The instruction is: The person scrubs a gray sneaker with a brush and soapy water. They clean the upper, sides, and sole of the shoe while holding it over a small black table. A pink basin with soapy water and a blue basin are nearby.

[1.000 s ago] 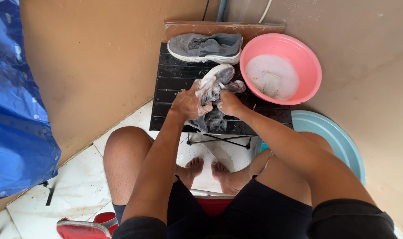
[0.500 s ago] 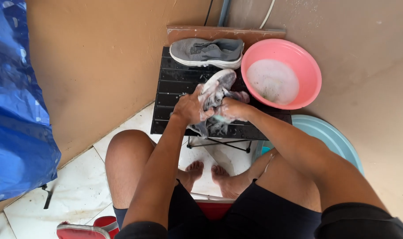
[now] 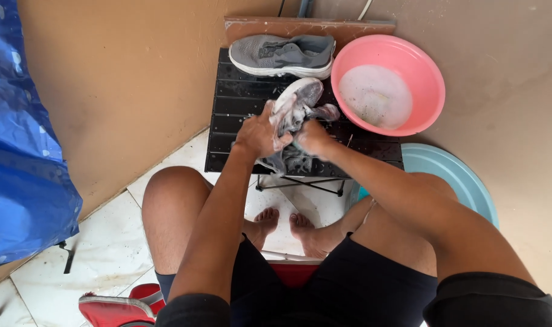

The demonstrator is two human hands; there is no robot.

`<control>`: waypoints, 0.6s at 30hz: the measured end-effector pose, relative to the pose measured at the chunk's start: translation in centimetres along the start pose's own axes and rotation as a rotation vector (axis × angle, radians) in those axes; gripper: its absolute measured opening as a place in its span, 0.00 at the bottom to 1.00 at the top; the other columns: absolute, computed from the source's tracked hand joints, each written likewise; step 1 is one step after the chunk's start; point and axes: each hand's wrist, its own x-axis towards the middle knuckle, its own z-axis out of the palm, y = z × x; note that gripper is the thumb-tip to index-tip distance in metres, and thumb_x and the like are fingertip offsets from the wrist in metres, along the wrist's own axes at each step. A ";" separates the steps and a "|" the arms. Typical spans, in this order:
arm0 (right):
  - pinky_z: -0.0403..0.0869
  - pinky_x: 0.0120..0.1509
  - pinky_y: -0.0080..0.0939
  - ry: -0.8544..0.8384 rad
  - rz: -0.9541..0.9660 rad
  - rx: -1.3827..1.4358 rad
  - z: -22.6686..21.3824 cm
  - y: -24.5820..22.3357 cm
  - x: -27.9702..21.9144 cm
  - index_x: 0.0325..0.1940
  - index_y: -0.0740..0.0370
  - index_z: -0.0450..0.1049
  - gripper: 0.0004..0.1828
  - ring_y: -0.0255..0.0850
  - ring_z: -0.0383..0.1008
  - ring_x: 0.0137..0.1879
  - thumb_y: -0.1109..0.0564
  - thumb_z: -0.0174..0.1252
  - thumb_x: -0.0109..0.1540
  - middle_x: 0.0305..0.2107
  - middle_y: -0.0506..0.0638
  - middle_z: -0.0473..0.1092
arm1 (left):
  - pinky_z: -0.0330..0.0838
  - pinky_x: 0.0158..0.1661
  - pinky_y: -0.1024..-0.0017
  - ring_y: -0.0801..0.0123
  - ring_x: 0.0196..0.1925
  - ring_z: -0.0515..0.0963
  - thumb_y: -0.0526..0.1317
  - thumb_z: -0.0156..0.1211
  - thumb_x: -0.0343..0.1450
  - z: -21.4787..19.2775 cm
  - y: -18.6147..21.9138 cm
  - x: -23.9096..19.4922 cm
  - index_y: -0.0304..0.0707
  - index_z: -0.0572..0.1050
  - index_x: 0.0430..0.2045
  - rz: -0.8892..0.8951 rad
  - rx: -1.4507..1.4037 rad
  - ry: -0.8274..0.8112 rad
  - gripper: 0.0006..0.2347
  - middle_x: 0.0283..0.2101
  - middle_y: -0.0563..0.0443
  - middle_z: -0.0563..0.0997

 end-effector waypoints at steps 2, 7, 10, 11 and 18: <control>0.77 0.51 0.47 -0.069 0.023 0.102 0.2 -2.9 -2.8 0.43 0.58 0.92 0.19 0.58 0.91 0.50 0.40 0.77 0.66 0.34 0.57 0.84 | 0.85 0.66 0.33 0.18 0.63 0.90 0.70 0.53 0.76 -0.4 0.0 -0.7 0.82 0.54 0.92 0.011 -0.002 -0.001 0.41 0.94 0.39 0.62; 0.69 0.26 0.54 -0.143 -0.103 -0.280 -6.8 -6.1 0.0 0.33 0.52 0.76 0.20 0.48 0.69 0.20 0.48 0.62 0.79 0.16 0.47 0.67 | 0.84 0.69 0.35 0.20 0.66 0.89 0.73 0.54 0.76 -1.5 0.8 -0.7 0.84 0.55 0.92 -0.007 0.016 -0.026 0.41 0.94 0.42 0.62; 0.65 0.19 0.54 -0.166 0.048 -0.016 -2.1 -6.4 -3.4 0.31 0.62 0.80 0.25 0.54 0.72 0.20 0.47 0.61 0.79 0.15 0.52 0.68 | 0.84 0.68 0.33 0.20 0.66 0.89 0.74 0.51 0.79 -5.9 3.4 -3.7 0.82 0.57 0.93 -0.017 0.012 -0.038 0.40 0.94 0.40 0.62; 0.62 0.15 0.51 -0.097 0.162 0.362 -1.0 -6.9 -4.8 0.36 0.64 0.80 0.19 0.51 0.65 0.14 0.51 0.63 0.78 0.13 0.54 0.65 | 0.82 0.70 0.35 0.21 0.67 0.88 0.75 0.45 0.80 -7.2 3.9 -4.2 0.82 0.55 0.93 -0.034 -0.009 -0.061 0.39 0.95 0.42 0.61; 0.47 0.12 0.38 -0.325 0.394 0.994 0.3 -9.8 -7.6 0.39 0.59 0.73 0.18 0.34 0.43 0.12 0.50 0.54 0.81 0.14 0.42 0.48 | 0.79 0.73 0.36 0.22 0.72 0.86 0.75 0.33 0.85 -7.4 3.9 -3.2 0.84 0.48 0.94 -0.066 0.045 -0.128 0.36 0.96 0.45 0.56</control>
